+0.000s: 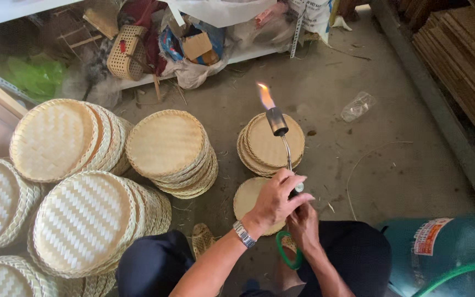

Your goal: The person uses a handheld propane torch to heat the surface of stacked woven baskets. They pick up each basket, pass the flame over its surface, and place it back on the stack. The process is repeated for multiple baskets.

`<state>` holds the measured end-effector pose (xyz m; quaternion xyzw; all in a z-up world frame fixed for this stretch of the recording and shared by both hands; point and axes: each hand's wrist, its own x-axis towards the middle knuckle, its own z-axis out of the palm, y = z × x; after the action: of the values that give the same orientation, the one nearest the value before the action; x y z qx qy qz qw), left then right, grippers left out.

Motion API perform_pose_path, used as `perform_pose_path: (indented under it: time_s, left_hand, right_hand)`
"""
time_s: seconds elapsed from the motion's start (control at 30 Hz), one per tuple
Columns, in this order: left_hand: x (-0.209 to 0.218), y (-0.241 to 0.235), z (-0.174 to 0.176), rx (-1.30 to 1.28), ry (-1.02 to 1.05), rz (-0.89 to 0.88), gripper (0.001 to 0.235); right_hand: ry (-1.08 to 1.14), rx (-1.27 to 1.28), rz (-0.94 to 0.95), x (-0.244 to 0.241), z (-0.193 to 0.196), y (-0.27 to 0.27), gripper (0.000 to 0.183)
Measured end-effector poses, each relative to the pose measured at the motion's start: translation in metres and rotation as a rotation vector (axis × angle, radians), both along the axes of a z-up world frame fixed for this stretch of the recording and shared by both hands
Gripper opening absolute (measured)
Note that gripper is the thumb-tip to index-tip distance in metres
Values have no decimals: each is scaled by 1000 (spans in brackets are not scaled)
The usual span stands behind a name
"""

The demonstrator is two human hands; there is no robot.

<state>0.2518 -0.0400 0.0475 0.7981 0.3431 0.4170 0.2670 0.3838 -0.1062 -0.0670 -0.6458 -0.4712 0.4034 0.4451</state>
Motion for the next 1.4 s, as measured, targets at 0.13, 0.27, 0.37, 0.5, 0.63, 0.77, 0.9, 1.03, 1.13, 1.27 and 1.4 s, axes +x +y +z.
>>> perform_pose_path:
  time_s: [0.13,0.27,0.37,0.5,0.63,0.77,0.9,1.03,1.13,1.27,1.4]
  left_hand:
    - [1,2,-6,22,-27,21,31]
    - [-1,1,-17,30,-16,23,28]
    - [-1,0,-14,20,-23,17,26]
    - [1,-2,-3,12,-9,38,28]
    - [-2,-2,-8,24,-78,36,35]
    - [-17,16,-64,-179,-164,233,29]
    - [-64,52,-179,-295,173,569,32]
    - [-111,48,-300,-527,467,600,41]
    - [-124,37,-354,-663,616,506,49]
    - [-124,33,-380,-992,701,427,60]
    - [-121,34,-397,-1051,400,563,100]
  right_hand:
    - [-3,-66,-48,-6,7,-4,18]
    - [20,-59,-36,-11,21,-1,19]
    - [90,-77,-31,-12,26,-2,19]
    - [99,-17,-32,-11,26,-3,19]
    - [152,-69,-40,-9,27,-2,18]
    - [-98,-140,-68,-3,28,2,23]
    - [-12,-128,-62,2,27,2,24]
    - [21,-252,-79,3,27,5,25]
    - [89,-326,-135,1,29,8,20]
    - [102,-321,-124,6,29,8,19]
    - [133,-332,-175,5,21,8,18]
